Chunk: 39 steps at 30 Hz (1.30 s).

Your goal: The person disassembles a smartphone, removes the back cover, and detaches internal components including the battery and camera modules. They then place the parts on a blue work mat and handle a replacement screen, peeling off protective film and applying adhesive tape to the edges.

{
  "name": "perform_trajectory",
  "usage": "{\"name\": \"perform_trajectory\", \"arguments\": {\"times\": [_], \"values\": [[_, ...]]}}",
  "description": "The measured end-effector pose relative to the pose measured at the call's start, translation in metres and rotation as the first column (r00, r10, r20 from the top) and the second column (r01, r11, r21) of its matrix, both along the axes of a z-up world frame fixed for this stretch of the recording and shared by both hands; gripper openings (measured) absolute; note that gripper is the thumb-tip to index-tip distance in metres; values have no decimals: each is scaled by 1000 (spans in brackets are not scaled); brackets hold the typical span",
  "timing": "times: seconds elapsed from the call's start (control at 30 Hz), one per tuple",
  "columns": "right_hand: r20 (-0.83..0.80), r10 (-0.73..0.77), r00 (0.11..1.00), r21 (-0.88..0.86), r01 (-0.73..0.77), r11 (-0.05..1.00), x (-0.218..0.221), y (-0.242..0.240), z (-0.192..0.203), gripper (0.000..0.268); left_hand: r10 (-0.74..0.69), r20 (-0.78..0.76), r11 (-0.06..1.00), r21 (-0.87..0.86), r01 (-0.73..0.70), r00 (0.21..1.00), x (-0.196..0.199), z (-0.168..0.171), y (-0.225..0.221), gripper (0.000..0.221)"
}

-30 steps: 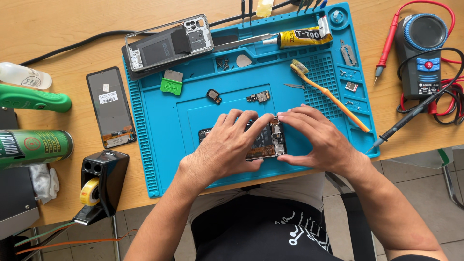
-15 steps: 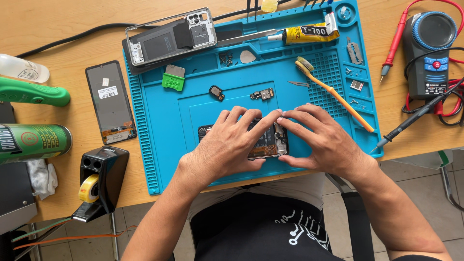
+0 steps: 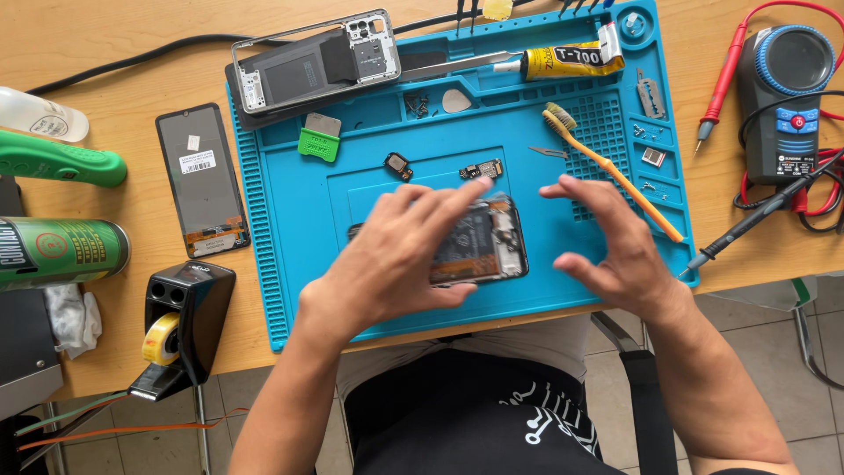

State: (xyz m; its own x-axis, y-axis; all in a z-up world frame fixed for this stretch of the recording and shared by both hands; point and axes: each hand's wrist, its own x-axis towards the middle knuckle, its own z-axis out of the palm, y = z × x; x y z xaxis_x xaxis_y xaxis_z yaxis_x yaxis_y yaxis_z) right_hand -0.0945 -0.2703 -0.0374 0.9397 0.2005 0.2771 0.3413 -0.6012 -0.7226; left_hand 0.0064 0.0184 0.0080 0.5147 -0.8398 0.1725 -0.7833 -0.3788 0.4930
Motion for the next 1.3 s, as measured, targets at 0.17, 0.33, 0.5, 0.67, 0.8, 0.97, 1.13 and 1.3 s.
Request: {"name": "perform_trajectory", "arguments": {"times": [0.17, 0.33, 0.5, 0.67, 0.8, 0.97, 1.13, 1.3], "values": [[67, 22, 997, -122, -13, 992, 8, 5, 8, 63, 216, -26, 972, -89, -218, 976, 0, 15, 57, 113], [174, 228, 958, -545, -100, 832, 15, 35, 8, 79, 534, 148, 832, 81, -548, 833, -9, 3, 100, 105], [119, 313, 942, -656, -162, 737, 27, 55, 8, 80, 578, 161, 793, 118, -597, 800, -19, -11, 106, 104], [20, 336, 942, -635, -247, 731, 39, 61, 15, 87, 638, 188, 738, 130, -663, 747, -26, -24, 109, 103], [-134, 303, 944, -639, -316, 701, 51, 66, 18, 108, 665, 220, 706, 128, -697, 714, -27, -33, 110, 107], [-269, 266, 926, -630, -378, 678, 63, 74, 24, 114, 688, 197, 690, 121, -714, 698, -28, -36, 109, 110], [-419, 240, 876, -632, -471, 615, 65, 75, 29, 81, 667, 223, 704, 122, -700, 710, -29, -37, 111, 105], [-653, 224, 723, -386, -573, 723, 73, 70, 52, 28, 645, 237, 724, 113, -680, 727, -30, -40, 111, 105]]}}
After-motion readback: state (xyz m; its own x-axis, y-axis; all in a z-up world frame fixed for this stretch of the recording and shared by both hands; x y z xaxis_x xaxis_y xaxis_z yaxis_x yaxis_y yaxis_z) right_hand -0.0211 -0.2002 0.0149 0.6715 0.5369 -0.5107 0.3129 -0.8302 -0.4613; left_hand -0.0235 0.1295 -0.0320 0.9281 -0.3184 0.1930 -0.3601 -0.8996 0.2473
